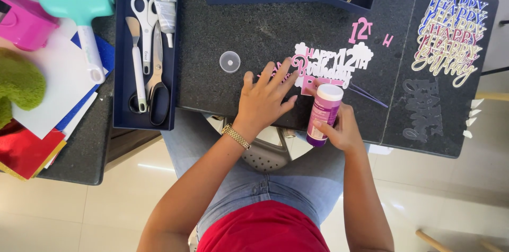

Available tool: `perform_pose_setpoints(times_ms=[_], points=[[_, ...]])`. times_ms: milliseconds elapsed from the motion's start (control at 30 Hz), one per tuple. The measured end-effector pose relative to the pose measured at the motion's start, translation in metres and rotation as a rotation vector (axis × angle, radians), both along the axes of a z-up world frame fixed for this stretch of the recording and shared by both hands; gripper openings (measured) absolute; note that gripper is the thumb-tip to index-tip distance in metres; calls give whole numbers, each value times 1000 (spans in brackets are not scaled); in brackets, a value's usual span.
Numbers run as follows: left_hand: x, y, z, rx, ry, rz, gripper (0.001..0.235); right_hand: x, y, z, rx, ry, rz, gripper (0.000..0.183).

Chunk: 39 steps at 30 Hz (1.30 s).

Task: Applying glue to paper cutouts and assembling a decorative birthday sign

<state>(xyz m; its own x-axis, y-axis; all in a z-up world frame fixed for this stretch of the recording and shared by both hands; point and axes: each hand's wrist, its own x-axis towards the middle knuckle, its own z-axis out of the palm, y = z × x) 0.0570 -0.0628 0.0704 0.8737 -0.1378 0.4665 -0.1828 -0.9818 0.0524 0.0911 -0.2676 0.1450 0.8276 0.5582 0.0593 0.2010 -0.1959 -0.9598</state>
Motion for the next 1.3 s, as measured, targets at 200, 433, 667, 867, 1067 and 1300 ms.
perform_pose_setpoints(times_ms=[200, 433, 667, 867, 1067, 1300], points=[[0, 3, -1, -25, 46, -7, 42, 1, -6, 2, -55, -32, -9, 39], [-4, 10, 7, -35, 44, -20, 40, 1, -10, -10, -62, -21, -26, 42], [-12, 18, 21, -88, 82, 9, 39, -25, -15, -25, 64, 92, -22, 73], [-31, 25, 13, -146, 149, -39, 52, -27, -4, -13, 100, 128, -15, 77], [-40, 19, 16, -191, 167, -30, 61, -20, 24, 26, 86, 106, -36, 24], [-41, 25, 23, -200, 128, 3, 57, -36, 23, -9, 139, 205, -79, 59]])
